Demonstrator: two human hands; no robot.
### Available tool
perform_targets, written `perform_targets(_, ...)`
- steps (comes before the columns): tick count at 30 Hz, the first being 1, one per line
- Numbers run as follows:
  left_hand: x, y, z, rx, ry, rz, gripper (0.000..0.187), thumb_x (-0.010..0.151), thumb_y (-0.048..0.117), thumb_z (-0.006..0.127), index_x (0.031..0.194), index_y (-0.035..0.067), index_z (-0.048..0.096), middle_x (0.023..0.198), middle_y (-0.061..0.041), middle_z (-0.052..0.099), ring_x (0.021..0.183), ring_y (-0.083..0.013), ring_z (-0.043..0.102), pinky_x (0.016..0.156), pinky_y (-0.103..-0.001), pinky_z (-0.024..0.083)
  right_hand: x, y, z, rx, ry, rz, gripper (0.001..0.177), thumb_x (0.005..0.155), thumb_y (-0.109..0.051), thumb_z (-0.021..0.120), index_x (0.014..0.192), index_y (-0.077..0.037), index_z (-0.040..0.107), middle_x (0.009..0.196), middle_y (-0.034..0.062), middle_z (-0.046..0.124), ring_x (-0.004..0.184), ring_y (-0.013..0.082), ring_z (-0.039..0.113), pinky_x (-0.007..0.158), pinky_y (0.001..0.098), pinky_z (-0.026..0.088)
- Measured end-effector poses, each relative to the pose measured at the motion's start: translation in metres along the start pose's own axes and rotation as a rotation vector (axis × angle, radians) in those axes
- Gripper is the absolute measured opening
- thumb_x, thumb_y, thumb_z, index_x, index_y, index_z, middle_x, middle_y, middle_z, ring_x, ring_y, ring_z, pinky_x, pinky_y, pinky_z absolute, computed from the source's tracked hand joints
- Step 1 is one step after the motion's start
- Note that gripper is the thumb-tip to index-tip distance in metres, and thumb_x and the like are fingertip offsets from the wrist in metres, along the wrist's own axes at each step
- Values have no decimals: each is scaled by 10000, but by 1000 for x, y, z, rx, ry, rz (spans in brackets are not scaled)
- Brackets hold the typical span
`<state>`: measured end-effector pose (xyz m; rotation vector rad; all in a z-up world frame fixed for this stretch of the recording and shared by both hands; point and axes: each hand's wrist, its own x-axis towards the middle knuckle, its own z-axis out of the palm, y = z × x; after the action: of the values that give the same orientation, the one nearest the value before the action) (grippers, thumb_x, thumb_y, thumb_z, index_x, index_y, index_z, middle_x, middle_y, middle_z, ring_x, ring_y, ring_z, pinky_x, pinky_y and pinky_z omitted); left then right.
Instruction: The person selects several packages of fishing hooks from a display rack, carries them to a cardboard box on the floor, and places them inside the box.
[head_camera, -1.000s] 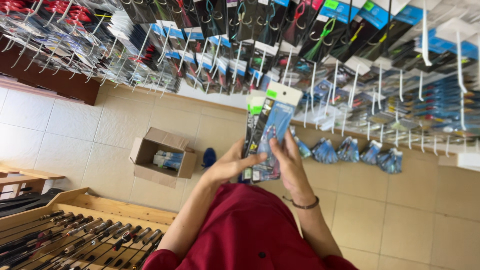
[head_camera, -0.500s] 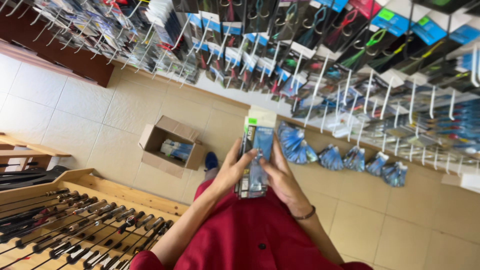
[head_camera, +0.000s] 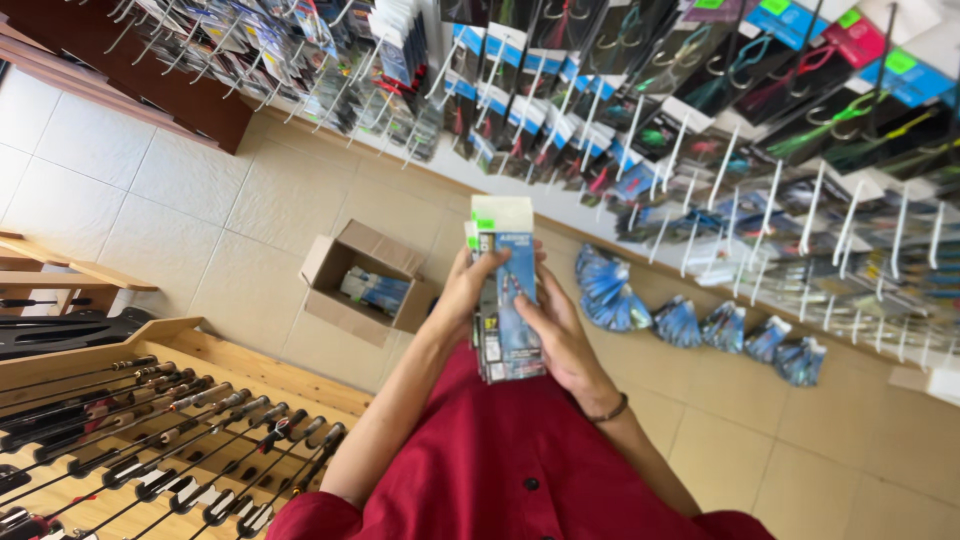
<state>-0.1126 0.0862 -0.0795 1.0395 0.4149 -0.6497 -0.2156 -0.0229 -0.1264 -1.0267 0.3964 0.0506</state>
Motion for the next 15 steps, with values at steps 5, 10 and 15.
perform_targets(5,14,27,-6,-137,71,108,374,965,251,884,1274,145,703,996,-44,670,867,-210,756,738,-444,676,20,25,-3,179,21,61,624,1078,-199,765,1655,-94,552,1418,167,776,1247,268,785,1018,456,674)
perform_targets(10,18,56,-16,-160,94,343,340,1010,253,834,1295,174,667,1064,-4,632,974,-163,709,828,-411,678,46,44,10,536,172,323,468,1065,-373,778,1465,-134,742,1361,96,828,1229,280,779,1131,500,612)
perform_targets(15,7,86,-30,-173,-120,622,789,906,71,813,1637,166,531,1340,-109,701,1174,-250,676,969,-528,644,54,9,83,687,284,418,487,947,-389,877,1319,-99,755,1238,149,819,1105,334,765,1014,542,630)
